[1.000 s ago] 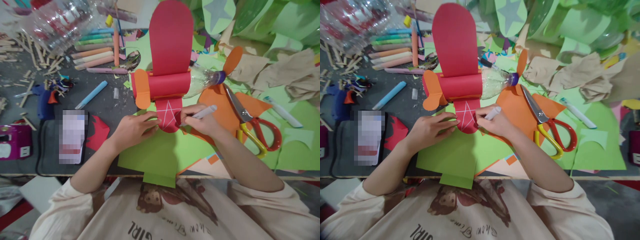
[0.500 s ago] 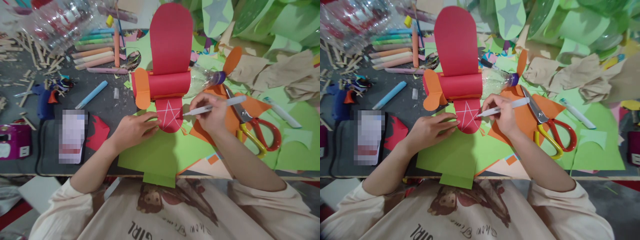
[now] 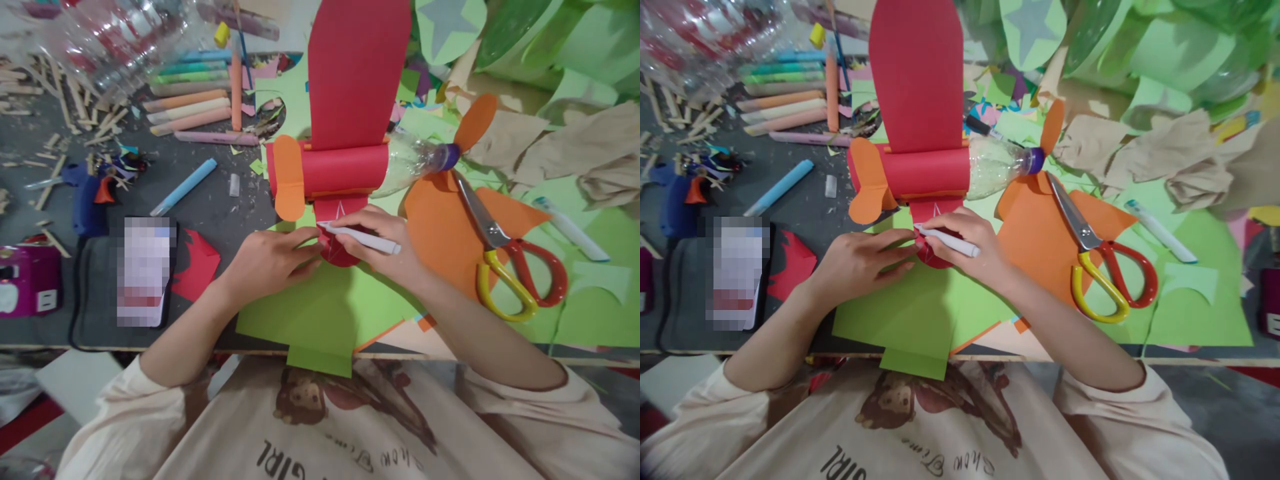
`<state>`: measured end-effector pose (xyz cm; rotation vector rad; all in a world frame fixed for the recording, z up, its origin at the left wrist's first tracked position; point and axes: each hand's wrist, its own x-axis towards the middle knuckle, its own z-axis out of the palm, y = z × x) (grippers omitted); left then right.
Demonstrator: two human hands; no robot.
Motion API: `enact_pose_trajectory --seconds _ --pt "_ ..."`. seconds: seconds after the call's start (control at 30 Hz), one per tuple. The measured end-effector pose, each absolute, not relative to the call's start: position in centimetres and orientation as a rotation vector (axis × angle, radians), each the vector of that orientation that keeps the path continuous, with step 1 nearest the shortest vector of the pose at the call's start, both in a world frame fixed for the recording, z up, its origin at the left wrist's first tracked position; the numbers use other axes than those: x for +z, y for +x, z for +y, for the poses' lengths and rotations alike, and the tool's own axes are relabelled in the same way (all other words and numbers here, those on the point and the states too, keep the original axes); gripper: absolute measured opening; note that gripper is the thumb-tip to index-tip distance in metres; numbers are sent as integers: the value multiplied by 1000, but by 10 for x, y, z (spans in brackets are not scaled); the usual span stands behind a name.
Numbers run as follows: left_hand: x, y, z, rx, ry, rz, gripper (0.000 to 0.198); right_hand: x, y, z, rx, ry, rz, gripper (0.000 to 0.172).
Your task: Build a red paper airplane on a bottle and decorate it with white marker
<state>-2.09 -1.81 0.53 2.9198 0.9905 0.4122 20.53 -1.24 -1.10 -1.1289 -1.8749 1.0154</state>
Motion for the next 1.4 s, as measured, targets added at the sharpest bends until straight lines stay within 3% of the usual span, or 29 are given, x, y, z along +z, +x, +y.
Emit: enact_pose_trajectory --seconds 0.8,1.23,1.4 --pt "4 -21 -18 412 2885 985 33 -6 213 -15 1104 -1210 -1818 8" --pt "3 -22 -18 377 2876 1002 34 9 221 -14 1391 -1393 -1670 9" --pt "3 -23 -18 373 2875 992 35 12 225 -13 1414 -1399 -1715 17"
